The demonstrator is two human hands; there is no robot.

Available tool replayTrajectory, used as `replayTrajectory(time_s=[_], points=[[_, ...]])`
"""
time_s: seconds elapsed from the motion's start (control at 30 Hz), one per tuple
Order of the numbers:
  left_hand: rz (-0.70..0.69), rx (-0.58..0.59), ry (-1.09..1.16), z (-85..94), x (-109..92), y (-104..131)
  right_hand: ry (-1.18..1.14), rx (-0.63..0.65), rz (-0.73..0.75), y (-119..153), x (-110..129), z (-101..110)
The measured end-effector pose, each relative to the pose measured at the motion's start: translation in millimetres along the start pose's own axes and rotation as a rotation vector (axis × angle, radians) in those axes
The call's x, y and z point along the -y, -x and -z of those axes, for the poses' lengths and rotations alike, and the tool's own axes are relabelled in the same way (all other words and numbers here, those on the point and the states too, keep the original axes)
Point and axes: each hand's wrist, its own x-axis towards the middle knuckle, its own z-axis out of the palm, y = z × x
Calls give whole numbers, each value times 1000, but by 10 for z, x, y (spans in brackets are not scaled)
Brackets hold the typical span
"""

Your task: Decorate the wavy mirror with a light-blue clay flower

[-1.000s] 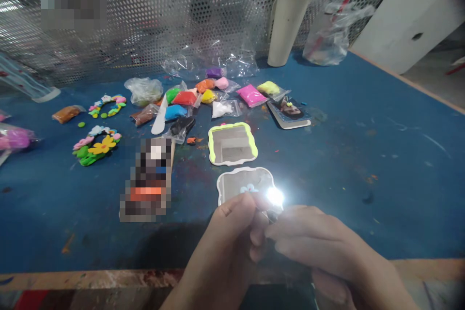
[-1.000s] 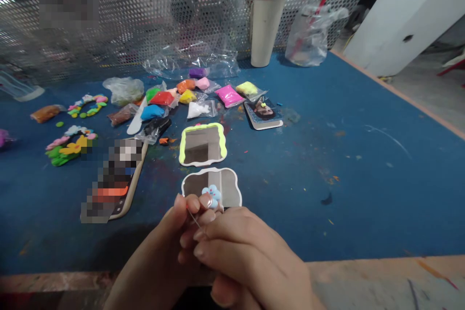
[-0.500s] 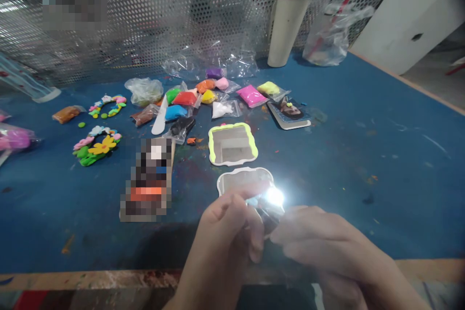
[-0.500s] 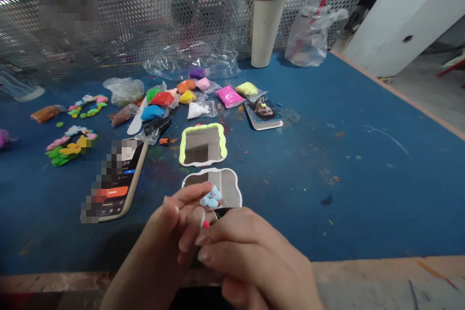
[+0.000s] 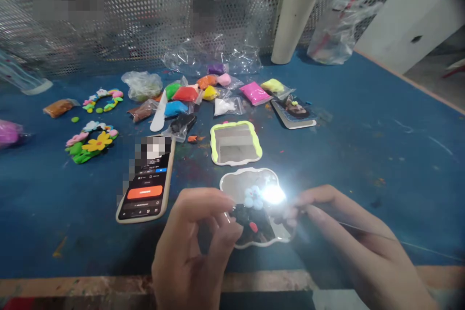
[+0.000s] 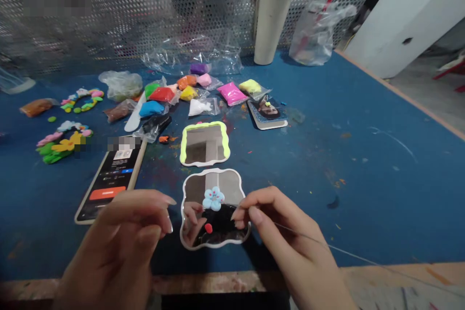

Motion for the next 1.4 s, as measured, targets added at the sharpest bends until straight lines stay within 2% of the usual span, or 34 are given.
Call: replayTrajectory(time_s=[0.17, 0.33, 0.53, 0.63, 0.73, 0.9, 1.17, 1.4], points=[[-72, 133, -208, -18, 71, 45, -53, 37, -10, -14, -36, -2], [-145, 186, -396, 13, 133, 11, -184, 106, -84, -51, -49, -7], [-232, 482, -516, 70, 247, -72, -156, 103, -146, -55, -74, 22], [-272, 552, -544, 60, 296, -69, -98, 59, -122, -48, -57, 32], [-285, 571, -589, 38, 319, -57, -63, -15, -111, -34, -18, 15], [-314, 570, -638, 14, 321, -56, -19, -164, -193, 13, 37, -30], [-297, 566, -710, -3, 313, -45, 8, -329, -172, 23, 17, -32], [-283, 564, -855, -101, 225, -95, -18, -352, -217, 4, 9, -77]])
